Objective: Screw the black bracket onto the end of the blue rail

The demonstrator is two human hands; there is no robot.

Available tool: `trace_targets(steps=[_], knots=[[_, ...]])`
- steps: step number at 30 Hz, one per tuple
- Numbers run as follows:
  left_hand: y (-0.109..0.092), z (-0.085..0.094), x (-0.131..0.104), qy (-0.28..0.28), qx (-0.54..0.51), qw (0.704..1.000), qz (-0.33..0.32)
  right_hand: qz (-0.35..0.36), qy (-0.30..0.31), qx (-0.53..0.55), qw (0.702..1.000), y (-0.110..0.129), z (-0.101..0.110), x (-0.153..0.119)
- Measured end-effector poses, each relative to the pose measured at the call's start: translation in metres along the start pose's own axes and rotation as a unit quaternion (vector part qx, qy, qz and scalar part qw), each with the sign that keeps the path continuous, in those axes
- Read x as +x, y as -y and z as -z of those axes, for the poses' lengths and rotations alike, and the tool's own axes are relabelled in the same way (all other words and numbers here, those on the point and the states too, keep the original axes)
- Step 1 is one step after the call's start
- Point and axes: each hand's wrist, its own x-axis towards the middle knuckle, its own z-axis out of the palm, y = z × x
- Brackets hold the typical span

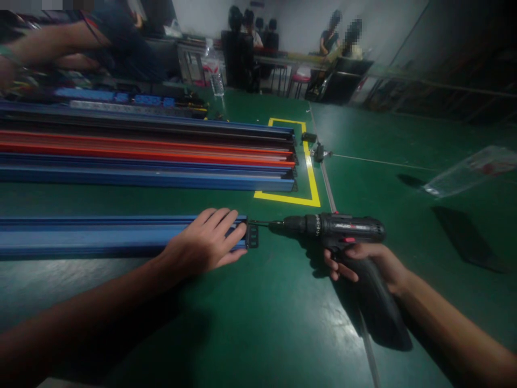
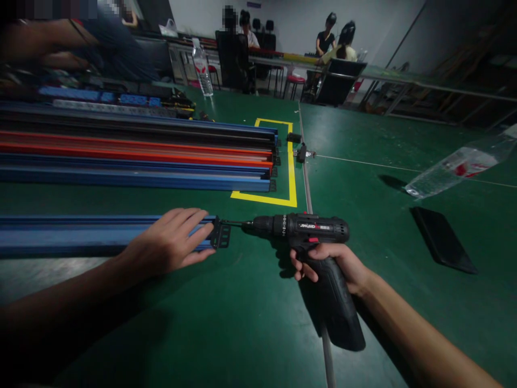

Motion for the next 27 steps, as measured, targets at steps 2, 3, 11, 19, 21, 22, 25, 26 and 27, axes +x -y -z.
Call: trace_targets(steps=[2,3,11,19,21,22,25,26,27], knots=[[-0.001,0.0,0.0,0.0,0.0,1.0,0.005,-0.009,0.004,0.009,1.0,0.0,0.0,0.0],[-0.001,-0.001,0.0,0.0,-0.001,1.0,0.005,-0.013,0.003,0.013,1.0,0.0,-0.001,0.0],[-0.002,-0.008,-0.005,-0.006,-0.006,1.0,0.002,0.007,-0.011,0.001,1.0,-0.003,0.001,-0.001],[-0.005,-0.011,-0.003,-0.002,0.004,1.0,0.017,0.011,-0.025,0.0,1.0,-0.01,0.006,-0.001],[-0.006,-0.012,-0.003,-0.002,0.009,1.0,0.018,0.01,-0.022,0.003,1.0,-0.011,0.006,-0.001],[-0.006,-0.013,-0.003,-0.003,0.01,1.0,0.018,0.008,-0.02,0.007,1.0,-0.011,0.006,-0.001],[-0.006,-0.014,-0.005,-0.016,0.008,1.0,0.017,0.002,-0.016,0.019,1.0,-0.009,0.004,-0.001],[-0.006,-0.014,-0.005,-0.019,0.006,1.0,0.017,0.002,-0.014,0.02,1.0,-0.009,0.004,-0.001],[-0.006,-0.014,-0.005,-0.02,0.005,1.0,0.017,0.001,-0.013,0.019,1.0,-0.008,0.003,-0.001]])
